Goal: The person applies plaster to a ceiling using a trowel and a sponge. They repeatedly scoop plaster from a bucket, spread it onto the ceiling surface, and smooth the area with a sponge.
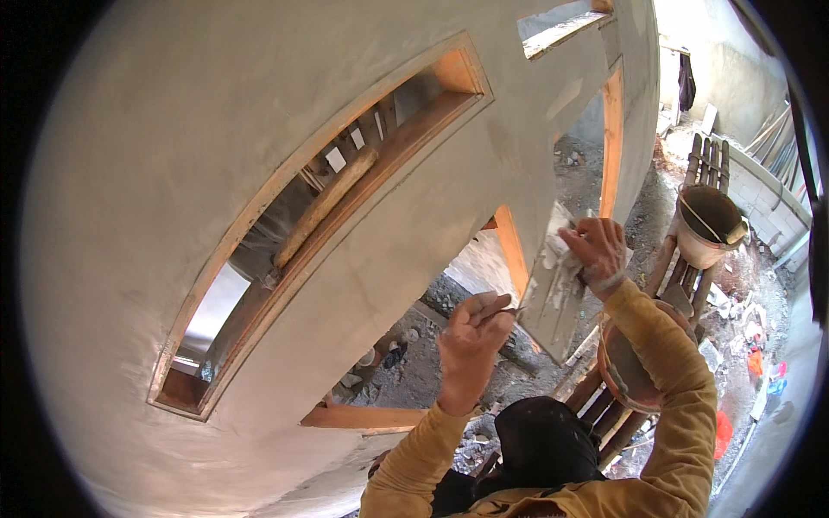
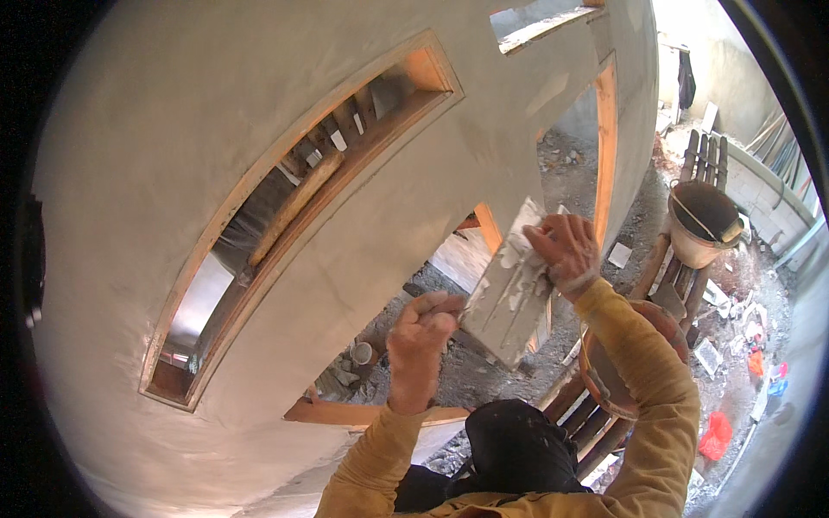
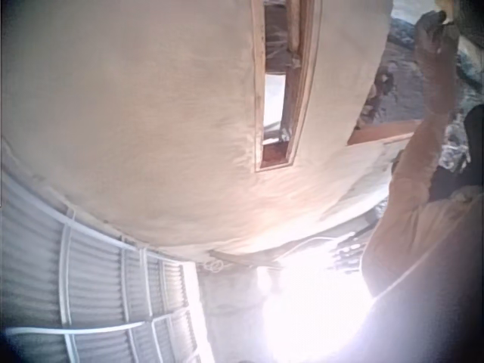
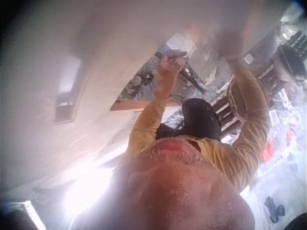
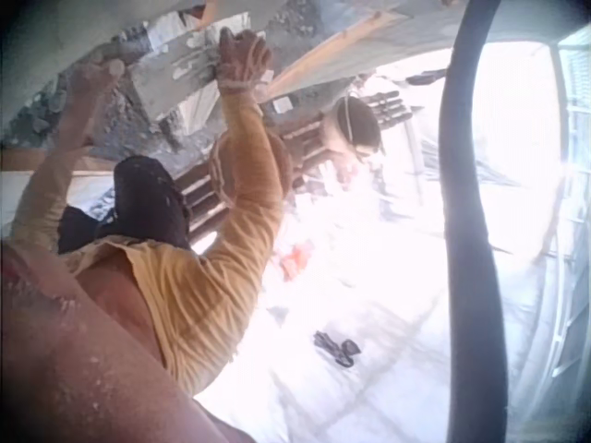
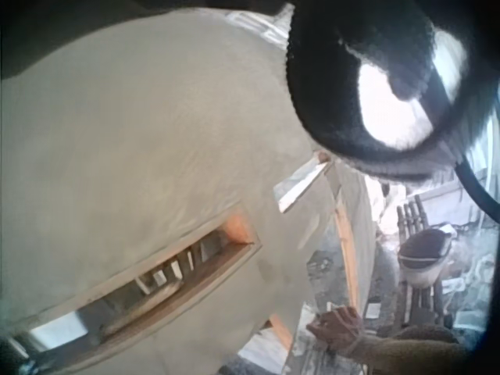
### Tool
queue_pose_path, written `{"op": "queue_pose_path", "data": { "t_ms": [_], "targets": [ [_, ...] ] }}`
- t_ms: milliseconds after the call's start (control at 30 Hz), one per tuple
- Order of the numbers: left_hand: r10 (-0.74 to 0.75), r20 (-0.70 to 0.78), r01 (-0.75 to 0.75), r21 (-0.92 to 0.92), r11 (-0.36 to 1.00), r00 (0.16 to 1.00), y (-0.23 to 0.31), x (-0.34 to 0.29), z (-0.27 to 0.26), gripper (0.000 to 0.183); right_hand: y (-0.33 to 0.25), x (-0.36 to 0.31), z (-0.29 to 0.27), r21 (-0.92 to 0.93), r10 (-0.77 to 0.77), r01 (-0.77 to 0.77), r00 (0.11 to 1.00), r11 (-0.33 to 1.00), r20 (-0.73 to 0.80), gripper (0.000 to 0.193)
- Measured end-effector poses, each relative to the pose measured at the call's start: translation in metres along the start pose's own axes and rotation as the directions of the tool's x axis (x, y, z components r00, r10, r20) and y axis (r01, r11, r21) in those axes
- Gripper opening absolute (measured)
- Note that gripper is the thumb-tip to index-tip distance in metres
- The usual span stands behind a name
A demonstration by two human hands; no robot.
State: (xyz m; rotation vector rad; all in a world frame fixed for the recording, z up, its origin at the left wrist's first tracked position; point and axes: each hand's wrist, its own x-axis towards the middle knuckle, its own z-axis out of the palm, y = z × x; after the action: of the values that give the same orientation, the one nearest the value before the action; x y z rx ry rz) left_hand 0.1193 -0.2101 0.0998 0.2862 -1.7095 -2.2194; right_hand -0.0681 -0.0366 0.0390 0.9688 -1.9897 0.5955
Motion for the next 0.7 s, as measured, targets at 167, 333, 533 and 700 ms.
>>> {"op": "queue_pose_path", "data": {
  "t_ms": [167, 333, 533, 700],
  "targets": [
    [0.163, -0.008, -0.152, 0.334, 0.930, 0.987, 0.017, -0.010, 0.002, 0.044, -0.015, 0.030, 0.013, 0.035, -0.023, 0.024, 0.999, 0.999, -0.034, 0.039],
    [0.246, -0.004, -0.224, 0.397, 0.890, 0.969, 0.029, -0.012, 0.019, 0.039, -0.005, 0.062, 0.012, 0.033, -0.067, 0.072, 0.989, 0.997, -0.134, 0.037],
    [0.291, -0.186, -0.205, 0.379, 0.902, 0.938, 0.019, 0.017, 0.035, 0.023, 0.018, 0.093, 0.001, -0.042, -0.163, 0.161, 0.985, 0.986, -0.055, 0.046],
    [0.490, -0.225, -0.281, 0.593, 0.755, 0.842, 0.004, 0.031, 0.024, 0.018, 0.020, 0.087, -0.024, 0.340, 0.042, -0.007, 0.995, 0.940, -0.094, 0.060]
  ]
}}
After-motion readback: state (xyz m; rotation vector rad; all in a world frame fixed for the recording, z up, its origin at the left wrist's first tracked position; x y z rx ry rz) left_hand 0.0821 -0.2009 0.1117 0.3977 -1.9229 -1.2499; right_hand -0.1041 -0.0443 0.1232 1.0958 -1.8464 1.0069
